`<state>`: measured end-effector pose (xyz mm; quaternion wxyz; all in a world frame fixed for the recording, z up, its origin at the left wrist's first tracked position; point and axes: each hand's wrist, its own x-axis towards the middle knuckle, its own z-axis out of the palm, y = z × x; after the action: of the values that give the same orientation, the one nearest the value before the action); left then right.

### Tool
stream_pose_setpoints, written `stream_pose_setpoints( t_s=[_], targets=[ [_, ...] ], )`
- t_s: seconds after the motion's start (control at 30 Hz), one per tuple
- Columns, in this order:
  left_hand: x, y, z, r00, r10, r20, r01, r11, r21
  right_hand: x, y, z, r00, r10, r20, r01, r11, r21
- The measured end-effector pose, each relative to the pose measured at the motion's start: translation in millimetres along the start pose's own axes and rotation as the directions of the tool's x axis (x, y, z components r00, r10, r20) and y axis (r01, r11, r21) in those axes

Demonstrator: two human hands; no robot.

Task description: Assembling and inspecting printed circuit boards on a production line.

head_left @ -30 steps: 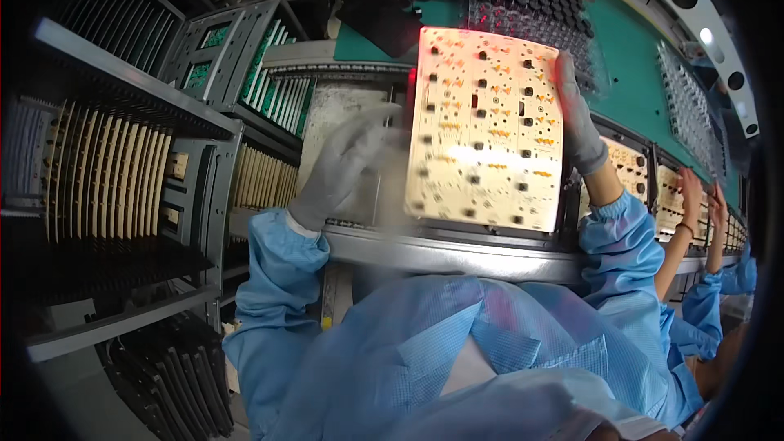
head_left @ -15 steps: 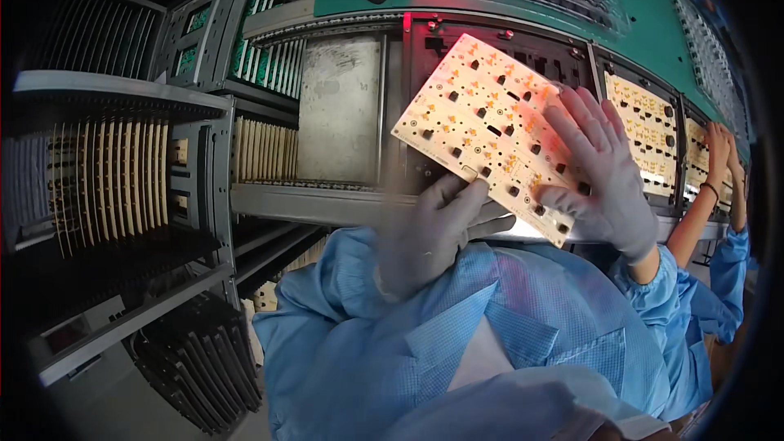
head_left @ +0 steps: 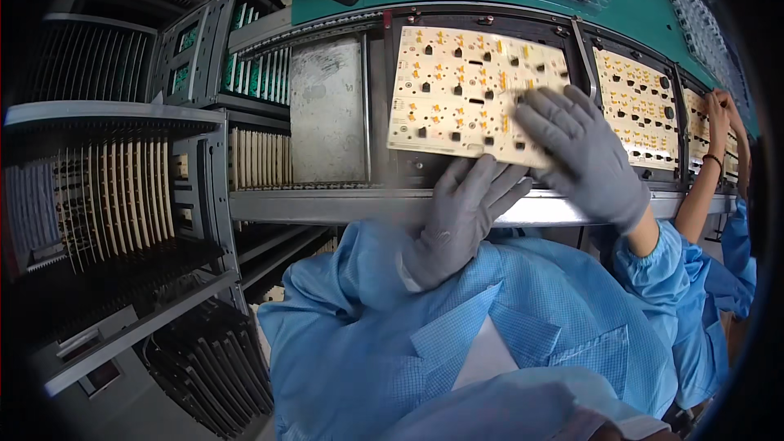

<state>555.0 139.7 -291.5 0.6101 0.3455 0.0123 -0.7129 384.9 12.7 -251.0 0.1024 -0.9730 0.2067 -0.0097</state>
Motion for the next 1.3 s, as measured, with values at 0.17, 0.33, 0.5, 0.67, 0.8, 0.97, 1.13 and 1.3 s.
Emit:
stream_pose_setpoints(
  t_s=[0.17,0.33,0.5,0.67,0.8,0.97,1.13,1.3],
  targets=[
    [-10.4,37.8,-19.9,0.837,-0.479,0.263,0.209,0.725,0.657,-1.4,13.1,16.2,0.998,0.058,-0.025,-0.058,0.998,-0.016],
    [-17.6,93.6,-15.1,0.765,0.184,0.617,-0.515,-0.401,0.758,-10.4,7.5,23.5,0.981,0.177,-0.082,-0.169,0.981,0.098],
    [24.0,111.4,-48.1,0.739,0.108,0.665,-0.297,-0.834,0.465,-8.6,2.9,9.7,0.971,0.208,-0.12,-0.183,0.964,0.192],
    [33.3,97.7,-43.0,0.699,0.11,0.707,-0.313,-0.841,0.441,-13.3,28.8,18.0,0.936,0.181,-0.302,-0.202,0.979,-0.036],
    [38.0,98.2,-40.5,0.622,0.163,0.766,-0.325,-0.836,0.442,-16.5,46.5,33.4,0.946,0.182,-0.267,-0.202,0.978,-0.047],
    [86.1,134.5,-18.6,0.624,0.248,0.741,-0.398,-0.716,0.574,8.7,77.7,21.5,0.912,0.284,-0.297,-0.271,0.959,0.085],
    [80.6,107.6,-36.0,0.484,0.135,0.864,-0.509,-0.76,0.404,19.0,61.8,40.7,0.954,0.145,-0.261,-0.14,0.99,0.036],
    [73.8,102.2,-35.7,0.519,0.17,0.838,-0.535,-0.7,0.473,13.3,77.9,36.7,0.915,0.178,-0.361,-0.157,0.984,0.086]
  ],
)
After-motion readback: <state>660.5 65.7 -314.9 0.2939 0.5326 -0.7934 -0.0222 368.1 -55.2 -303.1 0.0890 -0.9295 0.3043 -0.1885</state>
